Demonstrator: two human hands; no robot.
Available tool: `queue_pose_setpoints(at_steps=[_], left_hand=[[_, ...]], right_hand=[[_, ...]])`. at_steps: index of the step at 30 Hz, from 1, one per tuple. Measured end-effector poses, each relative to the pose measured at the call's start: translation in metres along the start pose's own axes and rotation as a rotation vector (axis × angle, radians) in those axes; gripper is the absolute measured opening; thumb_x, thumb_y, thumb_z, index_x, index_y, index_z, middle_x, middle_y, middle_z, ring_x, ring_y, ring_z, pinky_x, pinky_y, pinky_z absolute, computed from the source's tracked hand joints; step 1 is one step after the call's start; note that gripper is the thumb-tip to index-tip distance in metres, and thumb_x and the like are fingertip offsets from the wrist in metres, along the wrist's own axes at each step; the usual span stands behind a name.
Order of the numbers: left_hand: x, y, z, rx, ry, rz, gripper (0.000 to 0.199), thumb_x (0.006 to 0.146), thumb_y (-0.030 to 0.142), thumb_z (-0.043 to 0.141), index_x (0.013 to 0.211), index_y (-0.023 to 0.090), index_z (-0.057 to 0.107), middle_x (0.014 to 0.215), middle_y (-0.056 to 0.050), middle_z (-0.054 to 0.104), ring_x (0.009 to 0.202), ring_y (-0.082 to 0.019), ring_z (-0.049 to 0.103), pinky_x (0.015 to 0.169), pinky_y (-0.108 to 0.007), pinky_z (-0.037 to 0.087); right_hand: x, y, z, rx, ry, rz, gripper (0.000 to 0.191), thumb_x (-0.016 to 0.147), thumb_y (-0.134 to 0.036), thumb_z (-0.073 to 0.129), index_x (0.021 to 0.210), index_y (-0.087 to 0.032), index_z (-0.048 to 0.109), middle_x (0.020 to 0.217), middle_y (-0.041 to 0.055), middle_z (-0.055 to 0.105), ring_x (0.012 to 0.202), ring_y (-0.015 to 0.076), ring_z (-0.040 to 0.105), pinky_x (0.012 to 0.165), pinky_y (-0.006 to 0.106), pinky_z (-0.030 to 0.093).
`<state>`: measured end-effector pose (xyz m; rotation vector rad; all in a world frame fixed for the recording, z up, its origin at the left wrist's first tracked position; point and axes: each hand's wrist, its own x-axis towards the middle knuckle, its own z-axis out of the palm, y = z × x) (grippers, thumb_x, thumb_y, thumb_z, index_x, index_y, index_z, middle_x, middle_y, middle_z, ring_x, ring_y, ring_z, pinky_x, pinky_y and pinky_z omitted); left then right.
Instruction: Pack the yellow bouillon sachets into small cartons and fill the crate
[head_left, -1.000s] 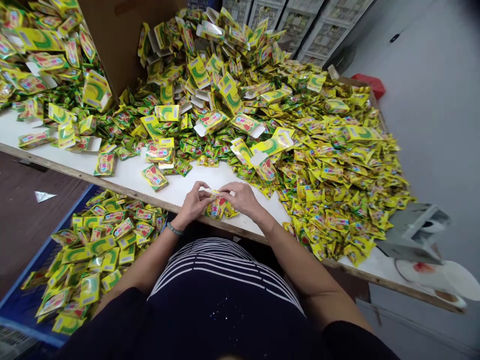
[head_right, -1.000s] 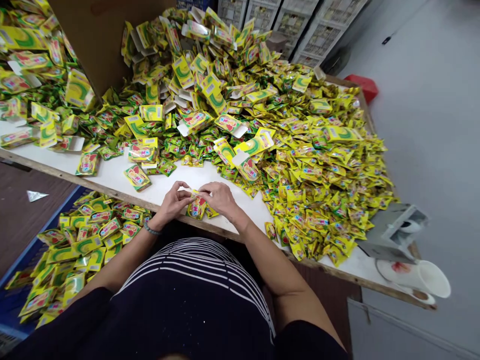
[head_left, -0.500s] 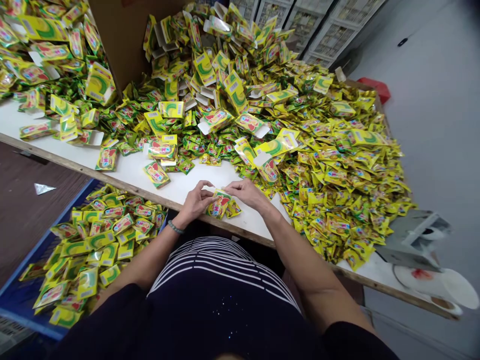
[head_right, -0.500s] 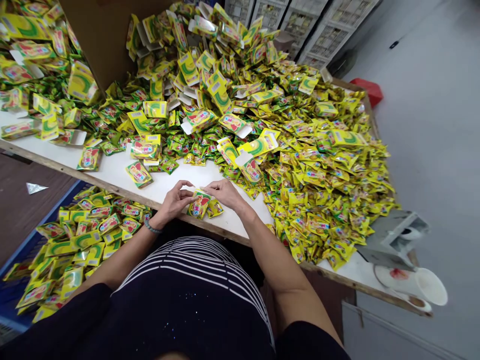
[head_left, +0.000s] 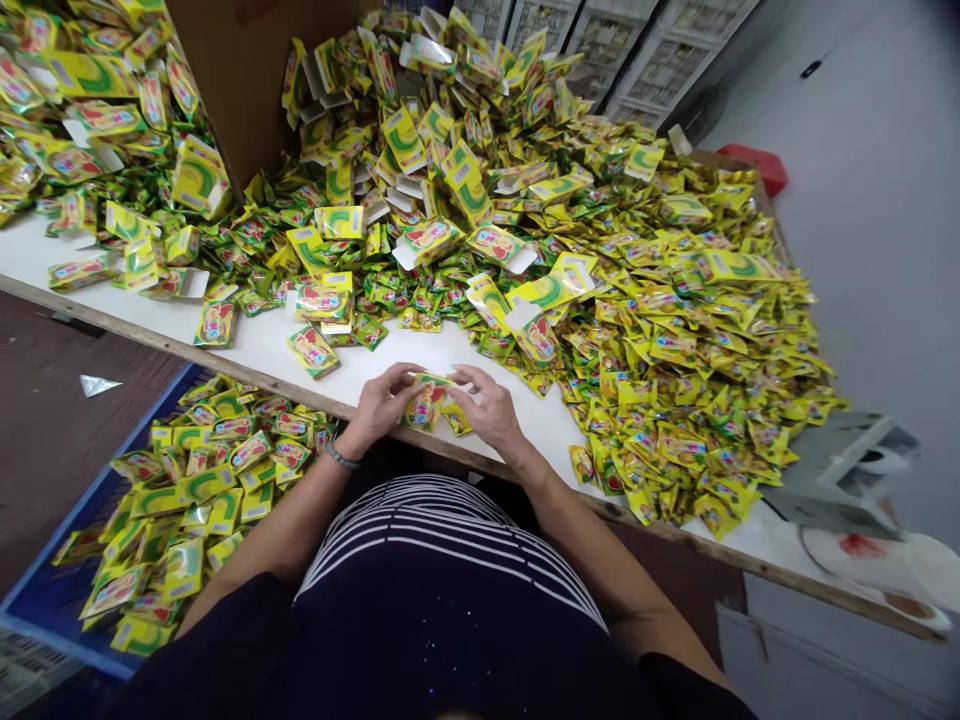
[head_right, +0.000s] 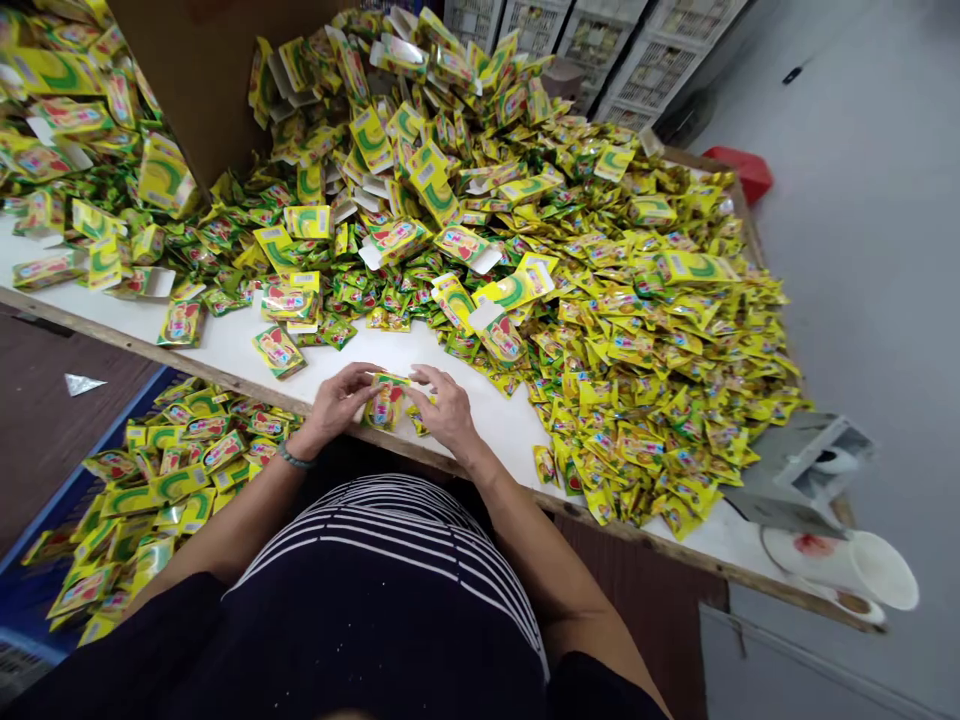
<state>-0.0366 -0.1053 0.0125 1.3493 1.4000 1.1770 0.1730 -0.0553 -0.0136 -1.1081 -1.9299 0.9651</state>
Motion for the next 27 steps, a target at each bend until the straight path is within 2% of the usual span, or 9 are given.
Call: queue_pose_setpoints(at_steps=[4,6,8,11,14,16,19,24,27], left_hand=[[-0.025,0.037,-0.089,0.507,0.067,-0.085,0.037,0.080,0.049,0.066,0.106,0.022,0.070,0.076,-0.002,0.070,0.064,-0.016,0.060,0.059,-0.025,0.044],[-0.038,0.050,-0.132,0.857,0.023,-0.199,0.030,0.078,0.047,0.066,0.098,0.025,0.074,0.066,-0.001,0.068,0.057,-0.018,0.057,0.055,-0.026,0.040],[-0.043,0.055,-0.153,1.066,0.022,-0.246,0.027,0.078,0.044,0.063,0.094,0.026,0.075,0.067,-0.003,0.070,0.059,-0.021,0.060,0.057,-0.027,0.039],[-0.029,0.048,-0.140,1.150,0.111,-0.204,0.027,0.084,0.039,0.056,0.096,0.024,0.075,0.079,-0.007,0.073,0.071,-0.024,0.064,0.063,-0.030,0.042],[0.005,0.031,-0.100,1.192,0.200,-0.093,0.028,0.089,0.032,0.050,0.093,0.018,0.074,0.090,-0.012,0.073,0.085,-0.027,0.065,0.075,-0.034,0.045],[0.031,0.018,-0.076,1.241,0.153,0.018,0.026,0.088,0.027,0.051,0.098,0.015,0.072,0.101,-0.017,0.071,0.100,-0.031,0.062,0.085,-0.039,0.045],[0.062,0.001,-0.059,1.293,-0.007,0.110,0.027,0.083,0.014,0.051,0.104,0.011,0.068,0.108,-0.022,0.068,0.115,-0.034,0.056,0.094,-0.043,0.041],[0.086,-0.010,-0.057,1.136,0.038,0.002,0.024,0.088,0.011,0.045,0.102,0.012,0.064,0.089,-0.018,0.069,0.097,-0.032,0.065,0.086,-0.041,0.044],[0.080,-0.011,-0.046,0.723,0.097,-0.090,0.021,0.085,0.022,0.061,0.105,0.017,0.060,0.072,-0.007,0.067,0.078,-0.027,0.069,0.072,-0.034,0.049]], right_hand=[[-0.009,0.015,-0.013,-0.232,-0.118,-0.002,0.053,0.080,-0.037,0.076,0.129,-0.022,0.064,0.119,0.0106,0.068,0.110,0.0280,0.059,0.100,0.045,0.046],[-0.011,0.019,-0.010,-0.338,-0.226,-0.008,0.046,0.078,-0.032,0.078,0.122,-0.022,0.068,0.120,0.0109,0.065,0.112,0.0281,0.057,0.102,0.043,0.044],[-0.007,0.018,-0.002,-0.399,-0.306,0.032,0.032,0.080,-0.028,0.076,0.111,-0.021,0.071,0.110,0.0097,0.066,0.104,0.0256,0.058,0.096,0.039,0.045],[0.003,0.010,0.010,-0.466,-0.386,0.077,0.019,0.083,-0.026,0.073,0.100,-0.020,0.070,0.099,0.0080,0.065,0.097,0.0233,0.058,0.088,0.034,0.045],[0.011,0.004,0.012,-0.507,-0.391,0.065,0.036,0.080,-0.031,0.077,0.112,-0.019,0.067,0.110,0.0100,0.062,0.104,0.0248,0.057,0.087,0.033,0.045],[0.011,0.005,0.008,-0.506,-0.364,0.060,0.047,0.079,-0.037,0.078,0.120,-0.019,0.064,0.115,0.0108,0.059,0.107,0.0255,0.057,0.088,0.033,0.045],[0.004,0.012,0.003,-0.490,-0.314,0.076,0.041,0.081,-0.038,0.075,0.116,-0.019,0.064,0.112,0.0099,0.060,0.104,0.0239,0.057,0.088,0.033,0.046],[-0.006,0.021,0.004,-0.408,-0.246,0.126,0.027,0.073,-0.035,0.080,0.088,-0.020,0.063,0.093,0.0049,0.063,0.088,0.0207,0.058,0.079,0.031,0.045],[-0.005,0.025,0.004,-0.207,-0.172,0.243,0.021,0.077,-0.038,0.073,0.085,-0.022,0.062,0.078,-0.0004,0.064,0.073,0.0174,0.056,0.069,0.029,0.044]])
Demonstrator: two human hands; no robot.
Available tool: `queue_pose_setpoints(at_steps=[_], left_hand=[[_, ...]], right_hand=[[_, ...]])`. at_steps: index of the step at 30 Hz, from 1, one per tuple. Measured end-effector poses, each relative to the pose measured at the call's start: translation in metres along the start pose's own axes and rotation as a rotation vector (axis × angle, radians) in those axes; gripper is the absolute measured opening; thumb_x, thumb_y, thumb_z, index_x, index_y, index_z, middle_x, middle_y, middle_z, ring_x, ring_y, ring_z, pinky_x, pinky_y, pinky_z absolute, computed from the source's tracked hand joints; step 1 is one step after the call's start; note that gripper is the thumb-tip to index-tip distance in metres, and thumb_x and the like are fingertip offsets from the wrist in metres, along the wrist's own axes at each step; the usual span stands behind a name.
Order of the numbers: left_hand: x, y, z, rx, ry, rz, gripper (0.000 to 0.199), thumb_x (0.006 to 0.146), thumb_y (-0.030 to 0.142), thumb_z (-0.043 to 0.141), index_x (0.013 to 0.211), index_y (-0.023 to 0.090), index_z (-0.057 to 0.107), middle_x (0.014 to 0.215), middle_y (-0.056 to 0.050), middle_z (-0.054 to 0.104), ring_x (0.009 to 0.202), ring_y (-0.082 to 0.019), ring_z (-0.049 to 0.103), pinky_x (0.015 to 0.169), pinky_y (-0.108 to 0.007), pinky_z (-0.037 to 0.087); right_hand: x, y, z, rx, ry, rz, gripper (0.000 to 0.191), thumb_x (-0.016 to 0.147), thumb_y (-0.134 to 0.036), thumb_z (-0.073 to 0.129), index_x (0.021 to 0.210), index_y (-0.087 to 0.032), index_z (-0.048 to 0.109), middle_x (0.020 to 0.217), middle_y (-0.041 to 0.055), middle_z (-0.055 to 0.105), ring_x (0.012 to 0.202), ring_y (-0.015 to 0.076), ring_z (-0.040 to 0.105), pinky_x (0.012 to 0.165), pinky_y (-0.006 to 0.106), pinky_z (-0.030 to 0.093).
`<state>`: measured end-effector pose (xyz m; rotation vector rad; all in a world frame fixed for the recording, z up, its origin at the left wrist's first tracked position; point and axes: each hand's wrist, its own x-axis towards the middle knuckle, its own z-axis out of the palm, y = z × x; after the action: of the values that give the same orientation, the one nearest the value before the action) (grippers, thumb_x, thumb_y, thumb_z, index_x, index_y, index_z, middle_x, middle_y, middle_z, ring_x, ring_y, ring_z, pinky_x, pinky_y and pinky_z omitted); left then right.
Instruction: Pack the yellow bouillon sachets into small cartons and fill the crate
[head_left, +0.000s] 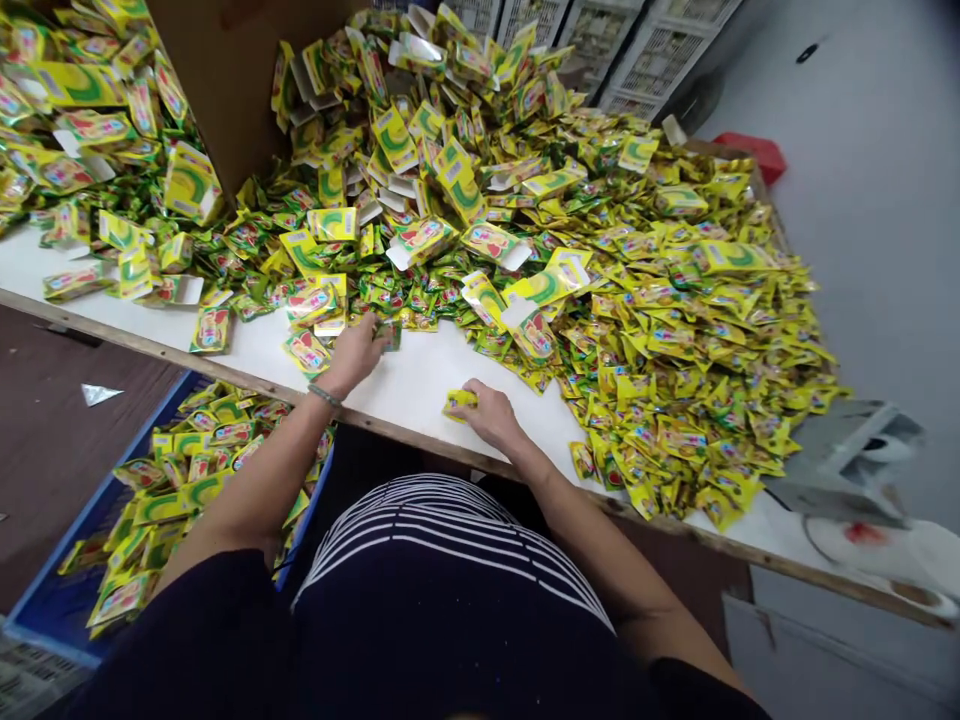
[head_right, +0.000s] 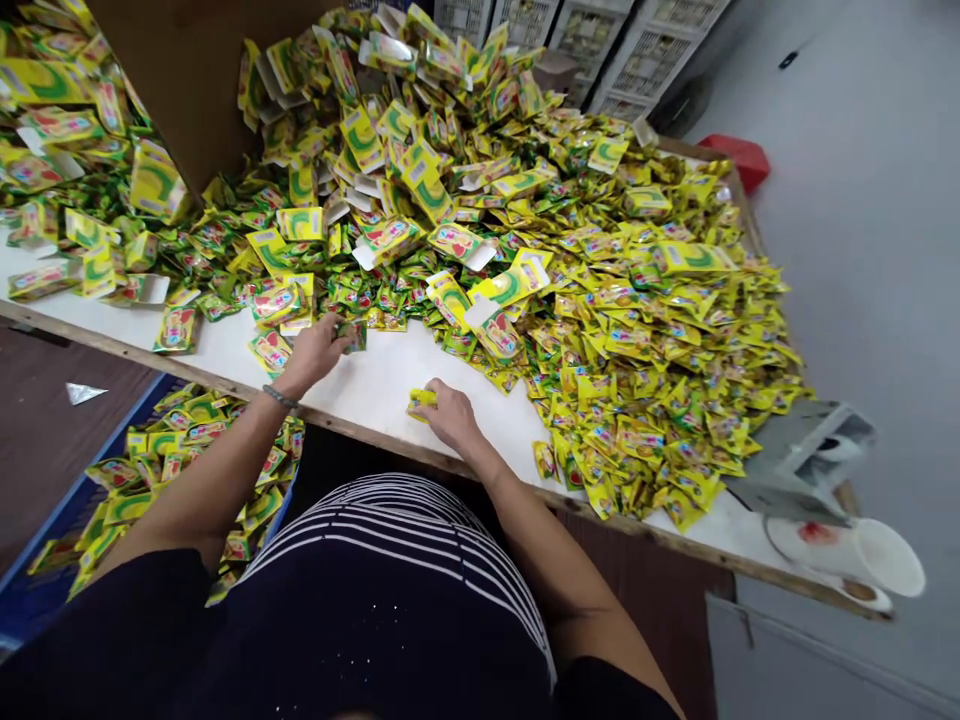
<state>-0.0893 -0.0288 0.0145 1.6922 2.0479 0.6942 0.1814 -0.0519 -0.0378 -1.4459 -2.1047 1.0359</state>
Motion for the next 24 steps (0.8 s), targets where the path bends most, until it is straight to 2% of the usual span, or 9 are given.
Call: queue_pose_setpoints(at_steps=[4,7,10,12,15,18,21,24], left_hand=[[-0.033,0.012,0.027,-0.718,-0.194,-0.201,0.035,0.075,0.037,0.077,0.094,0.017,0.056,0.060,0.002,0.062,0.055,-0.018,0.066,0.054,-0.026,0.049],[-0.055,0.020,0.047,-0.942,-0.246,-0.272,0.047,0.067,0.041,0.084,0.096,0.016,0.058,0.060,0.003,0.063,0.053,-0.016,0.067,0.049,-0.023,0.048],[-0.066,0.029,0.056,-0.998,-0.278,-0.290,0.051,0.066,0.044,0.083,0.101,0.015,0.062,0.064,0.001,0.067,0.057,-0.016,0.068,0.051,-0.023,0.050],[-0.068,0.033,0.057,-1.015,-0.286,-0.274,0.048,0.066,0.046,0.082,0.098,0.014,0.064,0.065,0.001,0.068,0.059,-0.014,0.066,0.055,-0.023,0.052],[-0.068,0.035,0.057,-0.993,-0.268,-0.242,0.045,0.066,0.047,0.083,0.091,0.015,0.063,0.058,0.004,0.062,0.057,-0.012,0.062,0.055,-0.022,0.050],[-0.068,0.032,0.055,-0.931,-0.268,-0.224,0.044,0.065,0.047,0.083,0.086,0.017,0.060,0.053,0.006,0.057,0.051,-0.011,0.058,0.050,-0.021,0.045],[-0.066,0.032,0.051,-0.871,-0.340,-0.193,0.042,0.065,0.047,0.082,0.084,0.016,0.061,0.058,0.003,0.062,0.051,-0.011,0.058,0.050,-0.021,0.042],[-0.061,0.036,0.044,-0.824,-0.460,-0.137,0.038,0.064,0.046,0.081,0.080,0.014,0.068,0.065,0.001,0.065,0.055,-0.010,0.056,0.054,-0.023,0.043]], right_hand=[[0.004,0.000,-0.006,0.382,0.059,0.042,0.032,0.076,-0.052,0.069,0.083,-0.021,0.064,0.080,0.0007,0.068,0.072,0.0174,0.060,0.064,0.029,0.048],[0.008,-0.008,-0.012,0.608,0.123,0.101,0.045,0.067,-0.061,0.075,0.079,-0.020,0.061,0.075,0.0013,0.068,0.065,0.0165,0.060,0.056,0.028,0.049],[0.013,-0.018,-0.015,0.740,0.193,0.152,0.052,0.062,-0.066,0.078,0.080,-0.020,0.059,0.069,0.0003,0.065,0.060,0.0159,0.060,0.052,0.027,0.049],[0.015,-0.023,-0.015,0.718,0.177,0.132,0.052,0.064,-0.066,0.076,0.081,-0.020,0.061,0.071,0.0012,0.066,0.061,0.0160,0.060,0.052,0.027,0.049],[0.017,-0.026,-0.015,0.606,0.131,0.033,0.047,0.072,-0.064,0.070,0.083,-0.019,0.066,0.078,0.0033,0.069,0.067,0.0172,0.061,0.060,0.029,0.050],[0.015,-0.029,-0.022,0.412,0.077,-0.085,0.033,0.080,-0.052,0.067,0.085,-0.019,0.069,0.083,0.0030,0.070,0.076,0.0186,0.062,0.070,0.029,0.048],[0.012,-0.036,-0.034,0.193,-0.028,-0.148,0.019,0.083,-0.036,0.064,0.086,-0.019,0.072,0.076,0.0015,0.069,0.073,0.0173,0.059,0.069,0.028,0.042],[0.012,-0.044,-0.043,0.104,-0.122,-0.216,0.013,0.083,-0.027,0.063,0.085,-0.018,0.073,0.074,0.0006,0.067,0.071,0.0156,0.057,0.068,0.026,0.038]])
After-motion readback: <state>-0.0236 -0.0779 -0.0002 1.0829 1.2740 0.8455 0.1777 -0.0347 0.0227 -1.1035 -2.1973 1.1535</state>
